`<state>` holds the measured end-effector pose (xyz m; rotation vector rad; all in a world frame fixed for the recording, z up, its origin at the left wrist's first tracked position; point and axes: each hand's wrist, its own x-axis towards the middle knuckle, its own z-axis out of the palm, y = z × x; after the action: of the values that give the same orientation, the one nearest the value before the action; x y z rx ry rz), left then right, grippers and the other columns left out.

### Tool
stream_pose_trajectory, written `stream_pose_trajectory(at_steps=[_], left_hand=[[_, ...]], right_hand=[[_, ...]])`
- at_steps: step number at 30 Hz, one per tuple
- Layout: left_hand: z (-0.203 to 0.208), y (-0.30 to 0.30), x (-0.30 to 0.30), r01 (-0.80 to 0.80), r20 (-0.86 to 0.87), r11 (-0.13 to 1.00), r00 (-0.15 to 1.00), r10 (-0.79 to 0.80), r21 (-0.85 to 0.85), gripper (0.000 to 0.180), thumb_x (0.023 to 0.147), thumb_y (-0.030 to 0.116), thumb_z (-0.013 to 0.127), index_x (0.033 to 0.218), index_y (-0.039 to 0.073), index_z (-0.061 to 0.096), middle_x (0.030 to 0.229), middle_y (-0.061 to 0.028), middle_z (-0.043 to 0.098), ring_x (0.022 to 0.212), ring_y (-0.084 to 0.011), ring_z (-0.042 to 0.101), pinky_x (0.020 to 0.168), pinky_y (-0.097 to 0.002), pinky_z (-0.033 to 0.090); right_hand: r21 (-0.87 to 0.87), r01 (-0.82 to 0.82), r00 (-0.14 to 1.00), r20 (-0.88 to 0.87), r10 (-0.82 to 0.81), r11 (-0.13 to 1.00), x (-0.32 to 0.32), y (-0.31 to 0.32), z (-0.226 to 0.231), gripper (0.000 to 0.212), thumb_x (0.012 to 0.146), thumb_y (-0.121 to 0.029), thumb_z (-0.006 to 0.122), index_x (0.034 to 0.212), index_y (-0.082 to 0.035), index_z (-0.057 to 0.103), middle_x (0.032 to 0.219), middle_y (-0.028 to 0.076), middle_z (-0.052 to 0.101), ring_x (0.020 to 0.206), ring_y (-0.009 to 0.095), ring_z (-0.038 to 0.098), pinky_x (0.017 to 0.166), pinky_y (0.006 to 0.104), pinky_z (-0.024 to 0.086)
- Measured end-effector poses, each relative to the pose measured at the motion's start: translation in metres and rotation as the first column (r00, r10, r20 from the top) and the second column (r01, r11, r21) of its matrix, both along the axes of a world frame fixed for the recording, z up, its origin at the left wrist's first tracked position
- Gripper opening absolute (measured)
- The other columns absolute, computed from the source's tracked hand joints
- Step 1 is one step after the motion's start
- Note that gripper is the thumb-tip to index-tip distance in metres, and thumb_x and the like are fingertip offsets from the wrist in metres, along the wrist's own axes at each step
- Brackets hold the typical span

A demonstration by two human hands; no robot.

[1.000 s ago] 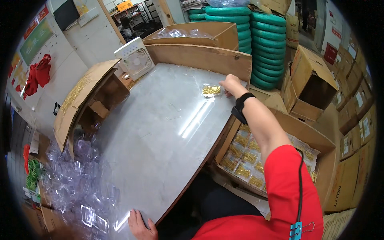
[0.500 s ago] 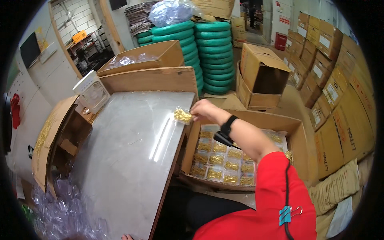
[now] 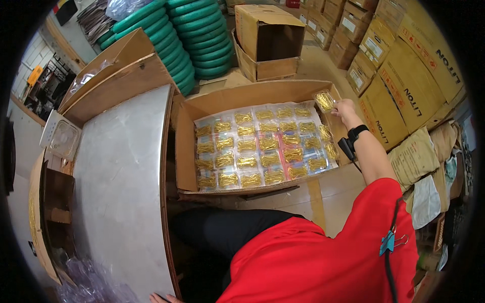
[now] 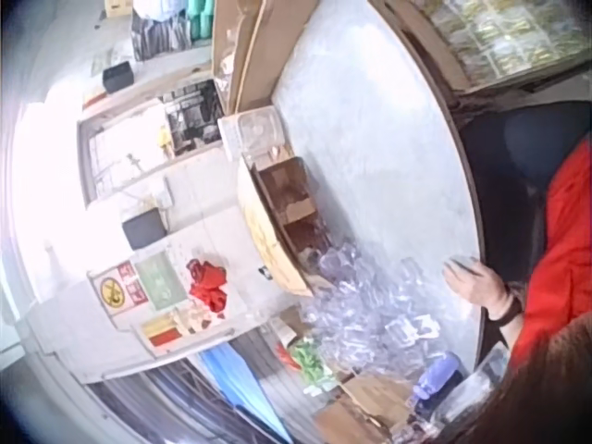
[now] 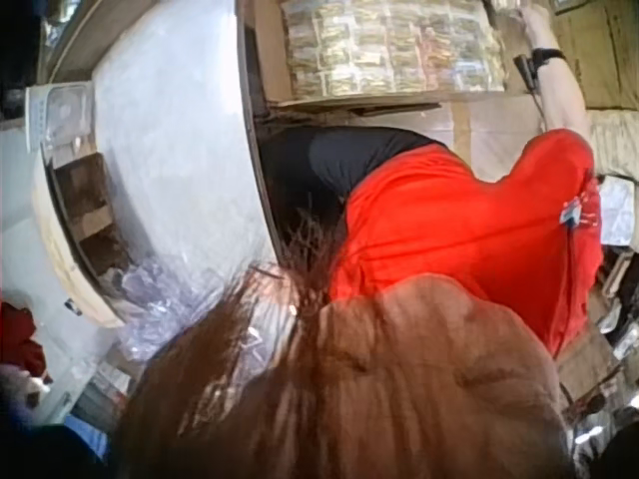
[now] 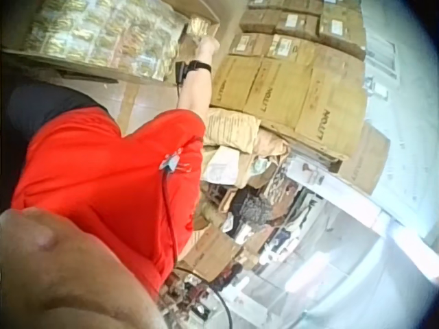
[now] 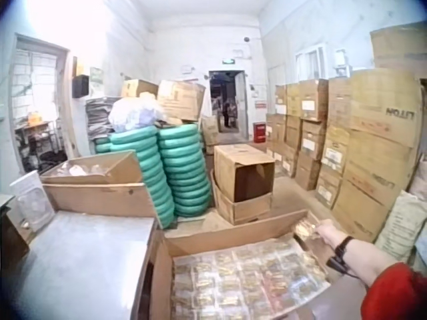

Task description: Sorting small gold-colored items and packing them into boxes using newspaper for padding.

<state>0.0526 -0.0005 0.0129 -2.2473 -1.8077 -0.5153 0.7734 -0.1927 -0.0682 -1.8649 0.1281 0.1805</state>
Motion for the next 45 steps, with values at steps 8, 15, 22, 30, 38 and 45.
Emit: stream_pose_trajectory(at_steps=[8, 15, 22, 30, 38, 45], left_hand=[[0.000, -0.002, 0.004, -0.016, -0.014, 1.000, 1.000, 0.016, 0.005, 0.042, 0.092, 0.024, 0.051, 0.118, -0.009, 0.055, 0.118, -0.0291, 0.055, 0.111, -0.0432, 0.051, 0.099, -0.0476, 0.039], [0.001, 0.000, 0.008, -0.016, -0.078, 1.000, 0.997, 0.016, 0.010, 0.042, 0.092, 0.024, 0.050, 0.117, -0.009, 0.056, 0.117, -0.0291, 0.056, 0.110, -0.0433, 0.052, 0.097, -0.0477, 0.041], [-0.003, 0.002, 0.006, 0.002, -0.086, 1.000, 0.996, -0.002, -0.006, 0.043, 0.093, 0.026, 0.048, 0.115, -0.010, 0.056, 0.117, -0.0292, 0.056, 0.110, -0.0440, 0.052, 0.098, -0.0482, 0.040], [-0.001, 0.009, 0.011, 0.118, -0.207, 0.993, 0.972, -0.111, 0.023, 0.039, 0.096, 0.026, 0.044, 0.118, -0.006, 0.049, 0.114, -0.0294, 0.056, 0.105, -0.0462, 0.054, 0.091, -0.0513, 0.045], [0.007, 0.016, 0.024, 0.245, -0.382, 0.967, 0.902, -0.200, 0.071, 0.036, 0.099, 0.027, 0.039, 0.121, -0.001, 0.041, 0.110, -0.0289, 0.056, 0.100, -0.0476, 0.056, 0.084, -0.0539, 0.049], [0.008, 0.015, 0.025, 0.152, -0.385, 0.988, 0.914, -0.131, 0.025, 0.034, 0.098, 0.023, 0.040, 0.124, 0.000, 0.039, 0.109, -0.0271, 0.057, 0.099, -0.0453, 0.058, 0.082, -0.0527, 0.051]], right_hand=[[-0.025, 0.123, 0.991, -0.059, -0.124, 0.992, 0.021, 0.043, -0.021, 0.013, 0.086, 0.001, 0.050, 0.094, 0.009, 0.057, 0.082, 0.019, 0.064, 0.062, 0.027, 0.066, 0.048, 0.0334, 0.055], [-0.087, 0.083, 0.956, -0.273, -0.104, 0.993, 0.023, 0.037, -0.060, 0.012, 0.086, 0.001, 0.049, 0.088, 0.009, 0.058, 0.072, 0.018, 0.062, 0.053, 0.026, 0.062, 0.043, 0.0333, 0.051], [-0.224, 0.281, 0.952, -0.061, -0.301, 0.933, -0.004, 0.045, -0.068, 0.019, 0.084, -0.003, 0.049, 0.088, 0.012, 0.060, 0.074, 0.022, 0.065, 0.059, 0.028, 0.067, 0.050, 0.0340, 0.053], [-0.515, 0.281, 0.954, 0.057, -0.294, 0.810, 0.021, 0.029, -0.103, 0.027, 0.084, -0.013, 0.052, 0.090, 0.009, 0.065, 0.093, 0.026, 0.066, 0.082, 0.035, 0.067, 0.081, 0.0412, 0.052], [-0.771, 0.205, 0.974, 0.097, -0.206, 0.602, 0.028, 0.033, -0.110, 0.026, 0.085, -0.012, 0.052, 0.099, 0.005, 0.066, 0.106, 0.026, 0.062, 0.102, 0.039, 0.061, 0.086, 0.0443, 0.050], [-0.902, 0.105, 0.994, 0.104, -0.025, 0.419, 0.022, 0.045, -0.098, 0.023, 0.085, -0.009, 0.051, 0.096, 0.002, 0.068, 0.103, 0.024, 0.064, 0.099, 0.037, 0.063, 0.083, 0.0429, 0.052]])
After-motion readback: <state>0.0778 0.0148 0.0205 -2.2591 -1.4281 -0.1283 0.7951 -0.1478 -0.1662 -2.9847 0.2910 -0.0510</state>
